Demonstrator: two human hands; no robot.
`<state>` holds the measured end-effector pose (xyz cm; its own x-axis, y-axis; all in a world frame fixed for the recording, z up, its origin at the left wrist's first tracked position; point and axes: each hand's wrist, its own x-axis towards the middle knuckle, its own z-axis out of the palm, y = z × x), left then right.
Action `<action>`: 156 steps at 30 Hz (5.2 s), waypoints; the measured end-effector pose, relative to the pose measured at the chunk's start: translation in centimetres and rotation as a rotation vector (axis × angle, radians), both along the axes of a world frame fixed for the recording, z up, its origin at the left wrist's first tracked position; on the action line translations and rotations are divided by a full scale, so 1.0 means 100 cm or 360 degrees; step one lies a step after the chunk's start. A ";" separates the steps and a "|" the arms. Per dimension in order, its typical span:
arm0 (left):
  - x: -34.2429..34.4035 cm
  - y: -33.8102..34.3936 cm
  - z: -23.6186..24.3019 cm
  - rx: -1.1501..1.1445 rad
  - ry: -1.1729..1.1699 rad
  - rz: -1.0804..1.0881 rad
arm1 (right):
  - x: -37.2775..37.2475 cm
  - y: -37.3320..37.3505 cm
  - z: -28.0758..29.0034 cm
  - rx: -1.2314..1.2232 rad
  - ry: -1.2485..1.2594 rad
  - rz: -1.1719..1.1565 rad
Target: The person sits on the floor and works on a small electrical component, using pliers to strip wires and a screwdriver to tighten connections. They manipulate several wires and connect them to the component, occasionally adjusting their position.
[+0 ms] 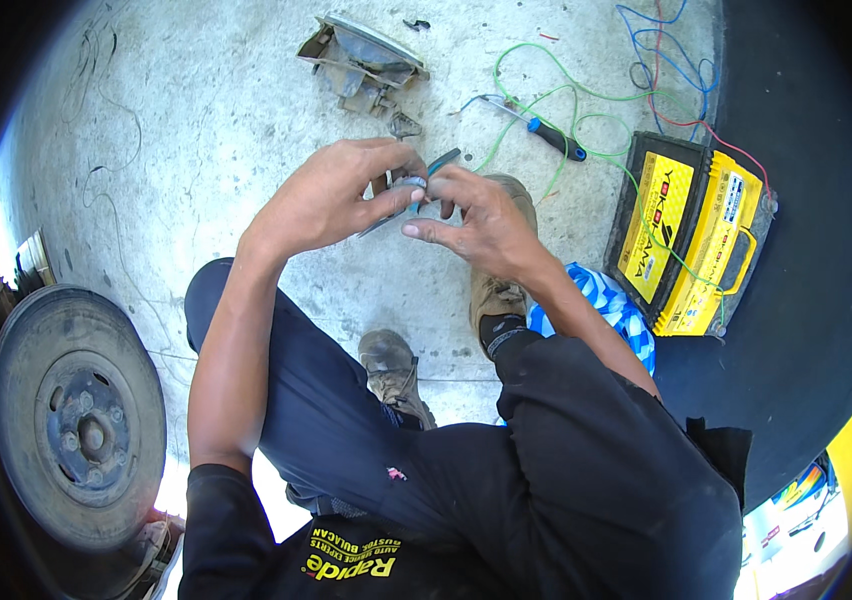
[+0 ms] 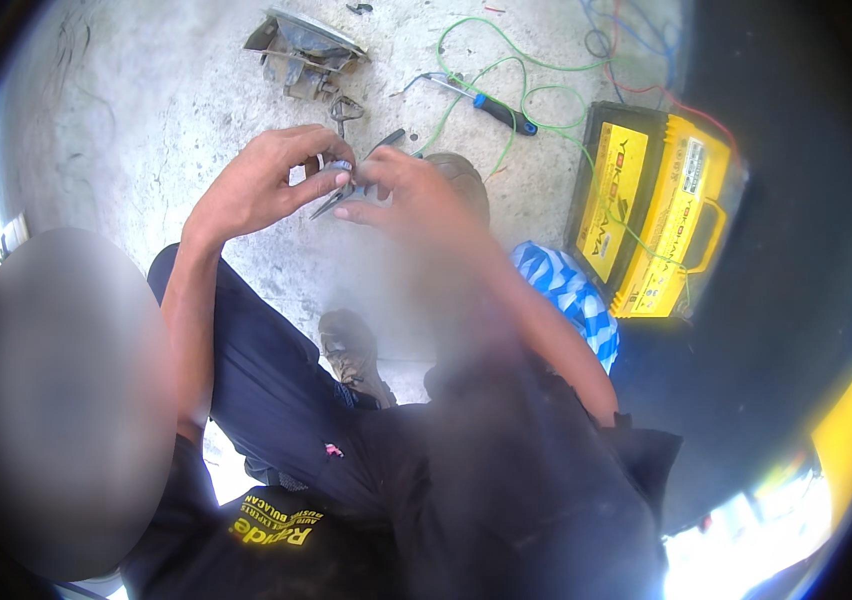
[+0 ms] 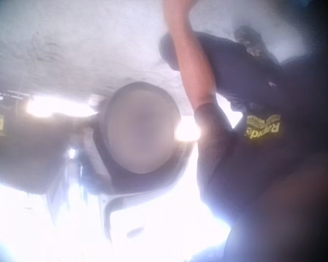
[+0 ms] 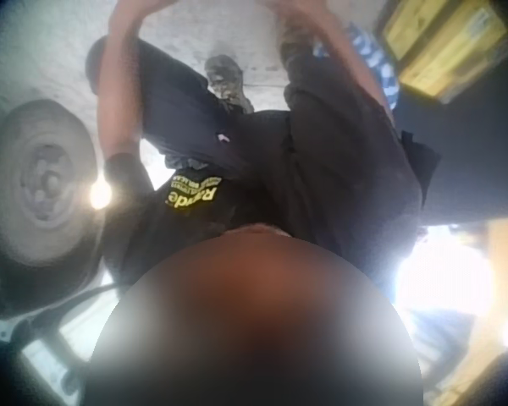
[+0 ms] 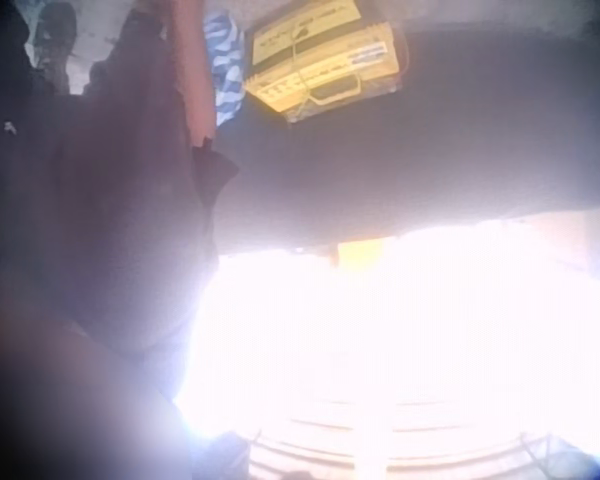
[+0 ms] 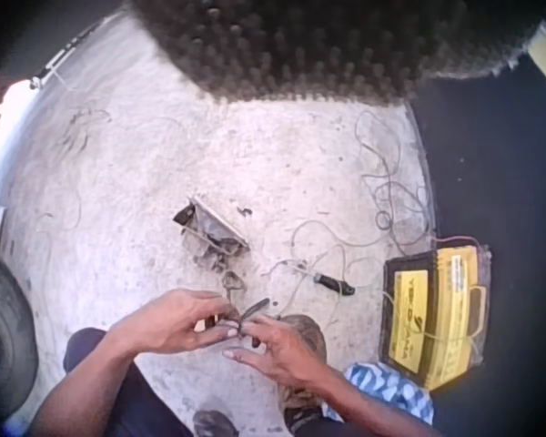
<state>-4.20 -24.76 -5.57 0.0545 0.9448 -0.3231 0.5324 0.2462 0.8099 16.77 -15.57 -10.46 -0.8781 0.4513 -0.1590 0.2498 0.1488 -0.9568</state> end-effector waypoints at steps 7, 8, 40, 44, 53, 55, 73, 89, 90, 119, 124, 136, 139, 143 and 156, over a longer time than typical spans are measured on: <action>-0.012 -0.008 -0.003 -0.0044 0.0191 0.0022 | 0.055 0.066 0.036 0.0477 -0.0654 0.0207; -0.014 -0.011 -0.001 -0.0105 0.0224 0.0021 | 0.068 0.083 0.050 0.0605 -0.0782 0.0227; -0.103 0.104 -0.063 -0.0185 0.1150 -0.0529 | 0.003 0.038 0.021 0.1145 -0.0179 0.0293; -0.106 0.104 -0.060 -0.0106 0.1070 -0.0433 | 0.001 0.005 0.000 0.1041 -0.0195 0.0877; -0.130 0.011 0.000 0.0331 0.0400 0.0924 | 0.017 -0.004 -0.020 0.0717 -0.0838 0.1227; -0.130 -0.012 0.019 0.0289 0.0412 0.1178 | 0.012 0.000 -0.012 0.0745 -0.0822 0.1057; -0.087 -0.075 0.006 0.0237 -0.1169 0.2248 | -0.039 0.001 -0.032 0.0727 -0.0393 0.0625; -0.039 -0.036 -0.005 -0.0458 -0.0567 0.1500 | -0.059 0.020 0.001 -0.0947 -0.0399 -0.0481; -0.040 -0.035 -0.008 -0.0466 -0.0583 0.1476 | -0.059 0.021 -0.003 -0.1055 -0.0421 -0.0489; -0.063 -0.009 -0.083 -0.0597 -0.0125 0.1301 | -0.063 0.004 -0.044 -0.1010 -0.0180 -0.0562; -0.072 -0.010 -0.084 -0.0699 -0.0266 0.1383 | -0.063 0.005 -0.046 -0.1023 -0.0243 -0.0536; -0.100 -0.014 -0.070 -0.0037 0.0448 0.1280 | -0.036 0.035 -0.040 -0.0140 -0.0307 -0.0698; -0.095 -0.015 -0.063 -0.0073 0.0498 0.1364 | -0.022 0.079 -0.054 0.0277 -0.0111 -0.1063; -0.094 -0.013 -0.060 -0.0012 0.0403 0.1328 | 0.006 0.182 -0.091 0.1483 -0.0696 -0.1100; -0.097 -0.023 -0.038 0.0168 0.0362 0.1327 | -0.001 0.161 -0.049 0.1395 -0.0807 -0.0916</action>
